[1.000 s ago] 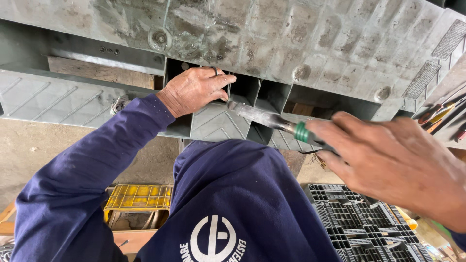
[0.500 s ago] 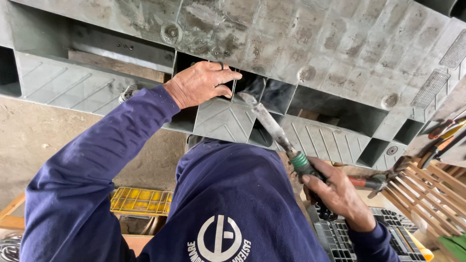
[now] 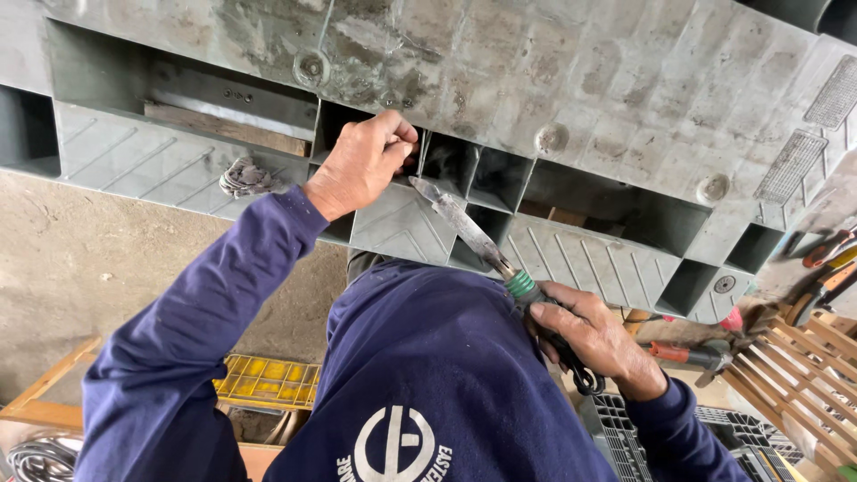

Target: The person uses a soldering-style heating tool to melt and fuse sections of a large grey plastic pallet, applying heat and pressure to repair cracks.

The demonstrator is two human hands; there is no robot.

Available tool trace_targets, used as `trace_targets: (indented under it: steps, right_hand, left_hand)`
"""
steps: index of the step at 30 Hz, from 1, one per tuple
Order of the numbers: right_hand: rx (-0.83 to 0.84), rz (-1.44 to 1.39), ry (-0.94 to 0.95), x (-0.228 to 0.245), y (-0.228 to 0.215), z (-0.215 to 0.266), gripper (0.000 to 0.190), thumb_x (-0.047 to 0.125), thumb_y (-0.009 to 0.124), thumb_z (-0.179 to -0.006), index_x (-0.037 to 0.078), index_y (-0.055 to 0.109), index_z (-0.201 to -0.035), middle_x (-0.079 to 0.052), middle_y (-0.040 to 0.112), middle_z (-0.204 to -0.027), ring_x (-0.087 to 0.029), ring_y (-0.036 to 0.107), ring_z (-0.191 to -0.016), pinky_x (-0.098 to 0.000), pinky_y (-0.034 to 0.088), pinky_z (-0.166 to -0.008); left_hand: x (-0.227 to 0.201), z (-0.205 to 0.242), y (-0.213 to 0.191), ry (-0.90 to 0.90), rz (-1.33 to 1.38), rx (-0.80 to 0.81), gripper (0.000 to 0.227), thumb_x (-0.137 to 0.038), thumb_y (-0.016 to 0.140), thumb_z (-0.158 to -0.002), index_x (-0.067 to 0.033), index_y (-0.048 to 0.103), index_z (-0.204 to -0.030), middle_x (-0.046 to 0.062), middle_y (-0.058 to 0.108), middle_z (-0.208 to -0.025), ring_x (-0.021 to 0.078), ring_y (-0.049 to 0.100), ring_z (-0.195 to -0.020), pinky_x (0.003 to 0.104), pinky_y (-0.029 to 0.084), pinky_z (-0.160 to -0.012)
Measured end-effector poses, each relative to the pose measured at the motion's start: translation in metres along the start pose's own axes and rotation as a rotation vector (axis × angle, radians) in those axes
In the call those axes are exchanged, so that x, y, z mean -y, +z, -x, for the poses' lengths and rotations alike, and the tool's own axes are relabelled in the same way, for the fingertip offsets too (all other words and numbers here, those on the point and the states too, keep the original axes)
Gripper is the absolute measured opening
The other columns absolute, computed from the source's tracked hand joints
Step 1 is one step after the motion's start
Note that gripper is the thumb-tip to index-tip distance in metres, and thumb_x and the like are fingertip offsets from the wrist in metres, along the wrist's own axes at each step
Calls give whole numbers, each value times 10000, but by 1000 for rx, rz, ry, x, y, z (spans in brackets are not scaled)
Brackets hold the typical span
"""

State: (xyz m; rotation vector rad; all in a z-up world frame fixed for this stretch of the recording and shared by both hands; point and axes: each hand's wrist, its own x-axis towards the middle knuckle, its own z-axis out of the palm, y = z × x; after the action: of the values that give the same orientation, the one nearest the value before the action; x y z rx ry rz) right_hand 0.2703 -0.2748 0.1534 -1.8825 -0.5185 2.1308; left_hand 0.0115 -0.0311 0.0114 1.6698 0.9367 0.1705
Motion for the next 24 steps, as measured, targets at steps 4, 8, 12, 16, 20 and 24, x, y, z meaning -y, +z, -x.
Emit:
trace_targets:
  steps: [4,8,12,16,20,24]
  right_hand:
    - [-58,-98,-141,-16,-11,-2,310,260,570,-956,-38,654,-969,-55,604,-592,-118,544,-476,-286,422,-438]
    - [-261,-181,-331,-32,-13,-17,310,238,582,-967,-53,630,-1062,-41,607,-648,-108,541,-521,-263,425,-475]
    - [-416,-227,-521,-34,-8,-60,369,185,581,-957,-54,605,-1235,-41,640,-789,-103,580,-597,-244,464,-546]
    - [-410,-332,-582,-38,-11,-81,418,133,576,-964,-72,580,-1327,-63,637,-859,-113,595,-616,-256,488,-553]
    - [-398,-262,-610,-44,-12,-83,460,90,565,-959,-75,554,-1388,-64,649,-877,-104,607,-629,-250,504,-560]
    - [-385,-151,-607,-40,-9,-83,473,77,586,-954,-75,560,-1402,-63,653,-842,-99,611,-605,-248,510,-529]
  left_hand:
    - [2,0,10,-145,281,-58,169,-130,682,-969,12,702,-1060,109,764,-864,172,745,-761,294,608,-658]
    - [-8,-3,11,-202,54,-60,267,-256,721,-938,11,738,-942,151,698,-700,237,705,-634,357,551,-618]
    - [-19,-7,22,-123,-113,-139,316,-307,740,-864,5,749,-809,189,659,-643,322,679,-599,394,532,-617]
    - [-31,-2,25,-64,-197,-196,281,-217,708,-874,23,685,-730,196,647,-654,367,664,-601,420,526,-626]
    - [-44,4,33,-12,-262,-265,265,-144,699,-883,37,646,-697,214,618,-667,418,630,-637,456,511,-629]
    - [-47,6,37,140,-349,-298,207,-111,694,-881,22,660,-727,195,669,-748,409,658,-725,468,525,-665]
